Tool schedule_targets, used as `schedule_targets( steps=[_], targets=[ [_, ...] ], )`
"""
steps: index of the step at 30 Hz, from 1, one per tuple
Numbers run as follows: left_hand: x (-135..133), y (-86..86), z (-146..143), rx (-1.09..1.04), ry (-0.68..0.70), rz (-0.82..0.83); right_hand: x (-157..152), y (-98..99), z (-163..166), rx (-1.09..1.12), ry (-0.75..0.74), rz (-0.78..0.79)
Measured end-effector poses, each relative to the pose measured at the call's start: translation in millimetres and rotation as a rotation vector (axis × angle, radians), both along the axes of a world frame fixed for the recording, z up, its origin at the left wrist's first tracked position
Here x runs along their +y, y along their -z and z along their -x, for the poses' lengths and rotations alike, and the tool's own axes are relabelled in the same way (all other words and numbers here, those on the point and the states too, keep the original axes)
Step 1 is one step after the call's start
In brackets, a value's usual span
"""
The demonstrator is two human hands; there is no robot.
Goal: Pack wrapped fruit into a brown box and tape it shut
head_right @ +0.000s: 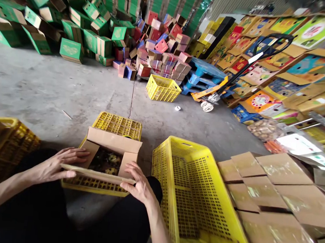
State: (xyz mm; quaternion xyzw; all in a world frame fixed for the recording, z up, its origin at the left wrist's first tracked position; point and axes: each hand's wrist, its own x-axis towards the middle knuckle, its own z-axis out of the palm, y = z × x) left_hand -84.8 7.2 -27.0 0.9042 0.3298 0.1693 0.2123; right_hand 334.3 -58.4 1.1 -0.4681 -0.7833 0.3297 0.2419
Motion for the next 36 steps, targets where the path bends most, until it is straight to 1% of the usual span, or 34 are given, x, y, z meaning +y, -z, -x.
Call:
schedule_targets(
  steps=[4,6,9,12,15,17,23,28,31,36],
  targets=[
    [-3.6,-0.1,0.4,-0.035,-0.029,-0.070,-6.4,7.2,1.9,0.040,0.069,0.015],
    [-4.4,-2.0,0.3,-0.062,-0.016,-0.083,-9.2,8.6,2.9,0.066,0.095,0.033],
    [-4.1,-6.5,0.3,-0.062,0.025,-0.071,-10.1,8.1,3.2,0.072,0.123,0.061],
    [-3.7,-9.2,0.6,-0.036,0.035,-0.039,-7.1,7.1,1.5,0.056,0.142,0.084],
    [-3.9,-8.2,1.2,-0.003,0.038,-0.025,-2.8,6.4,-0.8,0.057,0.133,0.097],
    [-3.4,-6.7,1.9,0.019,0.053,-0.045,-0.2,5.2,-1.9,0.062,0.123,0.099],
    [2.4,-7.0,4.0,0.039,0.106,-0.140,5.5,-0.4,-3.2,0.015,-0.025,0.098],
    [5.1,-12.4,1.8,-0.010,0.095,-0.146,6.8,-2.3,-2.2,-0.059,-0.041,0.088],
    [4.5,-14.7,0.8,-0.017,0.096,-0.148,4.9,-6.8,-0.6,-0.110,-0.055,0.078],
    [0.5,-10.5,3.0,-0.017,0.084,-0.137,-0.8,-16.7,2.6,-0.176,-0.086,0.045]
  ],
)
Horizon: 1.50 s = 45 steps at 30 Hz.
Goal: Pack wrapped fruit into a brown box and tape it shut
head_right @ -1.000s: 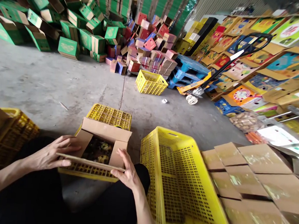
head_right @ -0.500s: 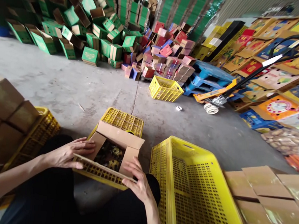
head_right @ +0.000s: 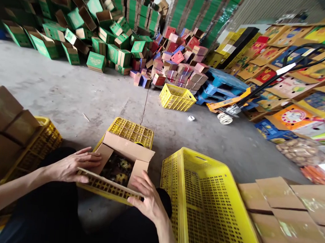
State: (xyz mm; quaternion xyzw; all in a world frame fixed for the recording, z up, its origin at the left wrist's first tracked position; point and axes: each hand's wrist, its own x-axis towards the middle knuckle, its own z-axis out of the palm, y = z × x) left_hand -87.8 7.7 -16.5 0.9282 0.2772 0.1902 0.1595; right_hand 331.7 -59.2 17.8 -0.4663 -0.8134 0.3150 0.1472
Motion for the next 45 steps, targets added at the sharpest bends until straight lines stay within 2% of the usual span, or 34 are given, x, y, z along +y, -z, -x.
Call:
schedule_targets(
  steps=[9,14,18,22,32,37,45],
  targets=[
    [-5.9,10.7,3.5,-0.049,-0.058,0.081,-12.1,2.5,-3.3,0.089,0.090,-0.110],
    [-6.7,13.5,5.0,-0.107,-0.094,0.166,-16.4,6.0,-4.3,0.126,0.156,-0.088],
    [-6.1,26.4,5.2,-0.180,-0.137,0.231,-17.0,10.5,1.9,0.197,0.261,-0.078],
    [-3.8,38.0,0.8,-0.269,-0.177,0.297,-15.2,14.1,6.7,0.236,0.298,-0.073],
    [-6.9,25.7,-20.3,-0.484,-0.390,0.437,-7.2,26.6,7.7,0.261,0.437,-0.127],
    [-8.2,28.7,-23.9,-0.619,-0.434,0.567,-5.0,26.7,7.1,0.250,0.451,-0.122],
    [-10.1,31.5,-26.1,-0.584,-0.456,0.496,-3.7,29.0,6.5,0.250,0.490,-0.115]
  ],
)
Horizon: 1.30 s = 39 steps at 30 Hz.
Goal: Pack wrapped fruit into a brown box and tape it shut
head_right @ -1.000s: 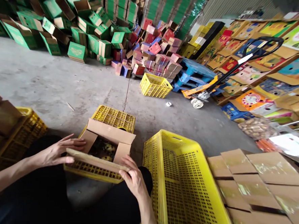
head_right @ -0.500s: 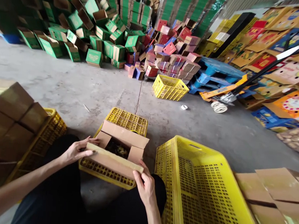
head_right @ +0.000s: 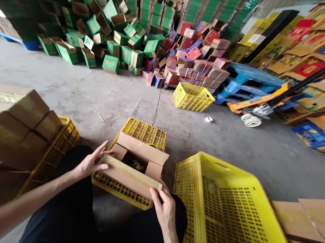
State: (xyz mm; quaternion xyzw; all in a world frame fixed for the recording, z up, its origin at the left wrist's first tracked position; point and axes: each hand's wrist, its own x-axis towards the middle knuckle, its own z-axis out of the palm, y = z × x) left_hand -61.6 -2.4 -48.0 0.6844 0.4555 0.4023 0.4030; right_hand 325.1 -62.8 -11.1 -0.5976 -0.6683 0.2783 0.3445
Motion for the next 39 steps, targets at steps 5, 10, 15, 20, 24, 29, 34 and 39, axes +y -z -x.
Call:
schedule_targets(
  steps=[5,10,15,20,24,29,34,39],
  targets=[
    [-2.2,-0.1,-0.2,0.064,-0.033,-0.010,-0.8,5.9,2.4,0.034,0.038,-0.005],
    [-3.6,4.1,-3.1,0.046,-0.023,-0.038,-3.7,12.1,4.6,0.056,0.101,-0.011],
    [-0.6,10.3,-4.2,0.002,-0.036,-0.130,-5.3,17.0,3.5,0.051,0.110,-0.010],
    [2.2,11.6,-4.9,-0.003,-0.033,-0.181,-4.7,18.1,3.2,0.030,0.107,-0.041],
    [1.4,9.4,-5.3,0.025,-0.032,-0.246,-4.8,19.4,3.7,0.033,0.108,-0.043],
    [-1.0,4.0,-4.4,0.135,-0.038,-0.241,-5.3,21.3,4.5,0.095,0.134,-0.031],
    [-3.4,2.1,-3.7,0.228,-0.064,-0.267,-7.7,21.1,6.2,0.179,0.133,-0.026],
    [-5.1,3.2,-4.3,0.274,-0.026,-0.390,-10.9,18.4,8.0,0.139,0.098,-0.104]
  ],
)
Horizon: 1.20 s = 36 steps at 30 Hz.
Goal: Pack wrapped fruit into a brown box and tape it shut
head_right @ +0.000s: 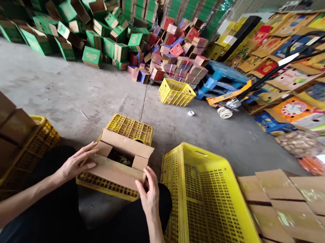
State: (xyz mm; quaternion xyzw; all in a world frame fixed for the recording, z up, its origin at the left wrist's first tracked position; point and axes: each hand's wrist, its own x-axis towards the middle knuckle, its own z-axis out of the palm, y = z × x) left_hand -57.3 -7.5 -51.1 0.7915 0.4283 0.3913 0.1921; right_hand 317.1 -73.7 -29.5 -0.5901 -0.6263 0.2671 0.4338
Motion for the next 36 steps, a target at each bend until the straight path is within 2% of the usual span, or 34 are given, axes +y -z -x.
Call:
schedule_targets(
  steps=[4,9,12,14,17,21,26,30,33,36],
  targets=[
    [-2.5,-4.7,0.1,0.081,0.097,-0.093,-0.8,-5.9,-0.3,-0.163,-0.029,-0.116],
    [-2.7,-22.9,-1.1,0.149,0.313,-0.007,0.2,-19.6,3.3,-0.408,-0.120,-0.244],
    [-3.1,-37.3,-5.4,0.175,0.316,0.032,1.4,-29.2,9.1,-0.509,-0.262,-0.269],
    [-4.8,-45.1,-9.2,0.199,0.302,0.064,1.9,-35.1,13.8,-0.560,-0.304,-0.250],
    [-8.3,-50.0,-14.2,0.285,0.271,0.088,1.9,-42.3,21.3,-0.638,-0.300,-0.215],
    [-12.4,-46.1,-17.8,0.404,0.258,0.050,0.5,-49.2,30.9,-0.677,-0.281,-0.205],
    [-17.2,-39.1,-19.4,0.443,0.226,-0.006,2.3,-46.2,40.8,-0.558,-0.197,-0.165],
    [-19.5,-31.5,-21.6,0.433,0.184,-0.036,16.5,-28.5,39.0,-0.289,0.098,-0.140],
    [-19.1,-27.0,-23.8,0.425,0.147,-0.035,33.8,-16.2,29.2,-0.018,0.253,-0.018],
    [-17.0,-27.2,-25.5,0.410,0.140,-0.023,47.5,-11.6,18.7,0.194,0.263,0.128]
  ],
)
